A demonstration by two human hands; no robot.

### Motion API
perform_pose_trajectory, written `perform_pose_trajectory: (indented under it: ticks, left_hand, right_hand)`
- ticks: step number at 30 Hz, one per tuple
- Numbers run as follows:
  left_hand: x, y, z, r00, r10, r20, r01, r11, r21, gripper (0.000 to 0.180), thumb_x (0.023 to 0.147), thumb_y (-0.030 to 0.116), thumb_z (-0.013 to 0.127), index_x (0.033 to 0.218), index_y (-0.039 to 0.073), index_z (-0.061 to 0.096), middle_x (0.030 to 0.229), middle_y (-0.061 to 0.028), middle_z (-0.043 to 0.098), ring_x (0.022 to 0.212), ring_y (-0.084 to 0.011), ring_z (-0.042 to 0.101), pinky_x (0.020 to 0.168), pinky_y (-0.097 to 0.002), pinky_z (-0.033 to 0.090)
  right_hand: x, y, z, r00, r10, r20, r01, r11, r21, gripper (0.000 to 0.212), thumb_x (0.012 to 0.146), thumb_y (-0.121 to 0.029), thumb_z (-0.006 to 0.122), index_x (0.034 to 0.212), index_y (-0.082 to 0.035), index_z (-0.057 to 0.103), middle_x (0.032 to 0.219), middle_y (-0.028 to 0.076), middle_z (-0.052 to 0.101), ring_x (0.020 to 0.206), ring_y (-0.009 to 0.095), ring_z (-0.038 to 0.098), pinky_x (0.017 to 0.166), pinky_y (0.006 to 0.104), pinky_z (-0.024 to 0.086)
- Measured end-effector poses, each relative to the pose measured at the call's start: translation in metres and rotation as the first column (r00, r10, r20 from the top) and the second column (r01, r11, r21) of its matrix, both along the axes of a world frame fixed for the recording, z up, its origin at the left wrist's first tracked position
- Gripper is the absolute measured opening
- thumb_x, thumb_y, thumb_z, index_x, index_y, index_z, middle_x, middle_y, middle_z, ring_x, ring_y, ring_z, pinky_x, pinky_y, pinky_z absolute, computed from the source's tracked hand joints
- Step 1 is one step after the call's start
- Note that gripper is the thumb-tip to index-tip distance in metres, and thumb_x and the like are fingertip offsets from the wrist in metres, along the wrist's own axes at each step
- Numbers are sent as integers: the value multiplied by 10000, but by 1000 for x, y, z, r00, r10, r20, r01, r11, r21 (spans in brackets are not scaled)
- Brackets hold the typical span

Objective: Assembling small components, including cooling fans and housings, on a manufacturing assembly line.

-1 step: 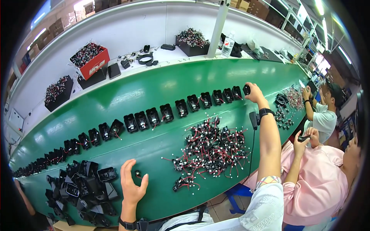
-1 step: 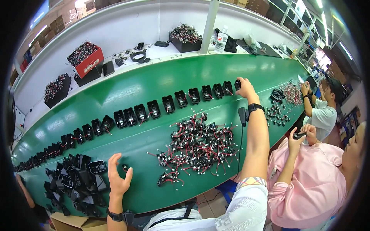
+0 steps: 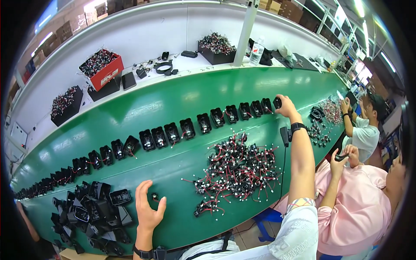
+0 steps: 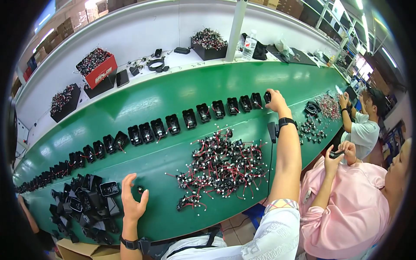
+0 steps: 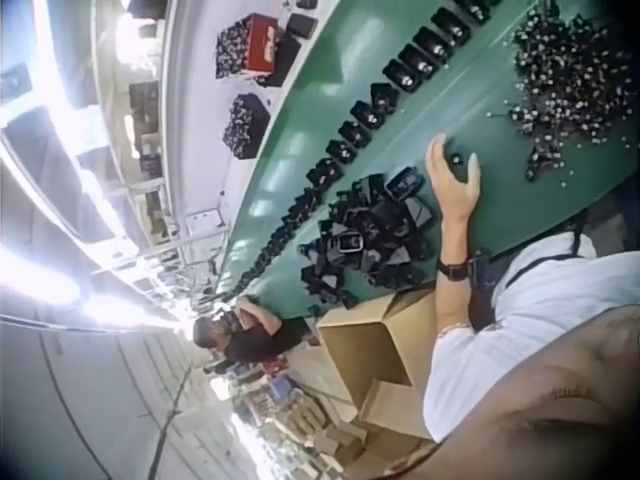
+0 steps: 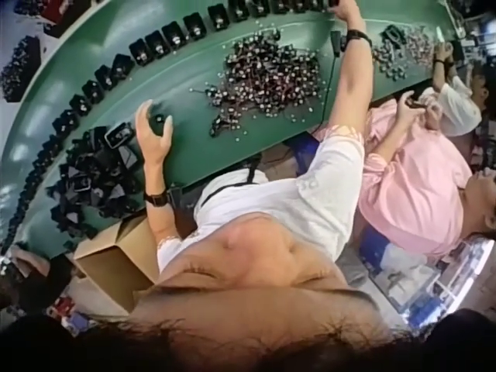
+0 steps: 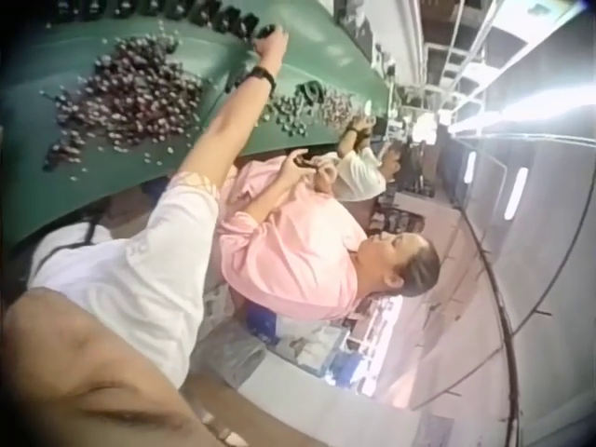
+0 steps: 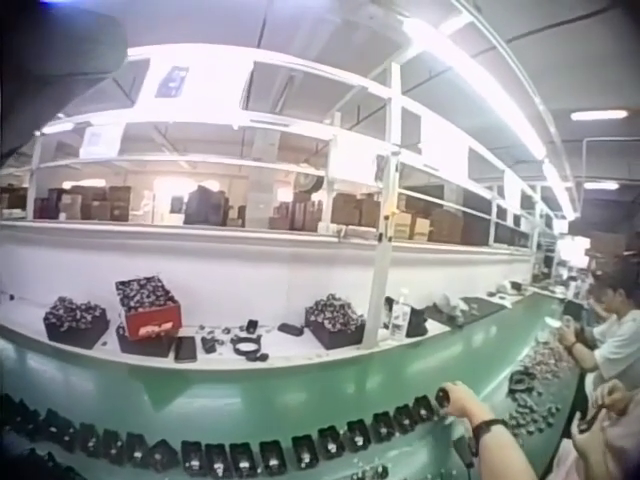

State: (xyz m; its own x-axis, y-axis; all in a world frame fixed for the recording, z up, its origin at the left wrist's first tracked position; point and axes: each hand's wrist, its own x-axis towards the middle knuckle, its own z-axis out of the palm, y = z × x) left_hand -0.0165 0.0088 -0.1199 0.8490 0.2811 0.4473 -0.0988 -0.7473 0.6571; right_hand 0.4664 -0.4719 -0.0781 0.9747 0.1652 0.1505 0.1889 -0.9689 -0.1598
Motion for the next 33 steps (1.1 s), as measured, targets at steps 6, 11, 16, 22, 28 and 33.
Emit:
perform_pose_trajectory:
  ticks: [6,11,16,22,28,33]
  left_hand:
    - [2,-4,0,995,-33,-96,19,990,-138,619,778,153,766,1343,21,550,1353,-180,579,1219,-337,581,956,-394,476]
    - [3,-3,4,989,-85,-121,73,992,-103,673,737,154,818,1339,20,548,1359,-188,569,1240,-367,568,1009,-422,468]
    - [1,-1,3,984,-113,-138,104,992,-71,703,711,129,845,1339,21,549,1360,-206,568,1261,-405,551,1064,-467,458]
    - [0,-2,0,988,-56,-140,59,998,14,645,728,80,819,1325,62,576,1389,-160,566,1242,-342,578,913,-394,512]
    - [-4,-5,-2,994,-22,-105,5,987,-161,341,821,-122,678,1137,6,662,1030,-123,684,926,-224,684,728,-294,535]
    - [0,-4,-18,997,-1,-75,-28,924,-381,302,875,-87,696,1165,-25,639,1049,-106,666,950,-168,673,762,-266,549]
  right_hand:
    - [27,-19,-30,999,42,7,-42,995,85,917,641,-124,906,1473,-142,523,1337,209,602,1241,412,585,1085,451,494]
    - [26,-16,-23,992,123,-34,-118,985,128,937,656,-76,883,1508,-167,503,1372,217,588,1280,416,566,1106,446,481]
    - [19,-11,-24,987,156,-34,-149,978,144,1004,651,-37,878,1548,-182,449,1417,223,563,1299,425,553,1118,455,475]
    - [-2,-10,-16,993,40,109,-49,995,86,1049,684,-39,852,1596,-130,342,1527,251,459,1343,453,519,1121,480,470]
    - [-136,133,66,891,301,339,-453,629,631,422,923,-79,702,1331,-28,608,1218,121,705,956,170,711,746,300,585]
    - [-339,252,58,464,873,150,-860,403,314,353,875,-238,757,1168,-56,680,1074,148,720,1003,361,704,867,442,583]
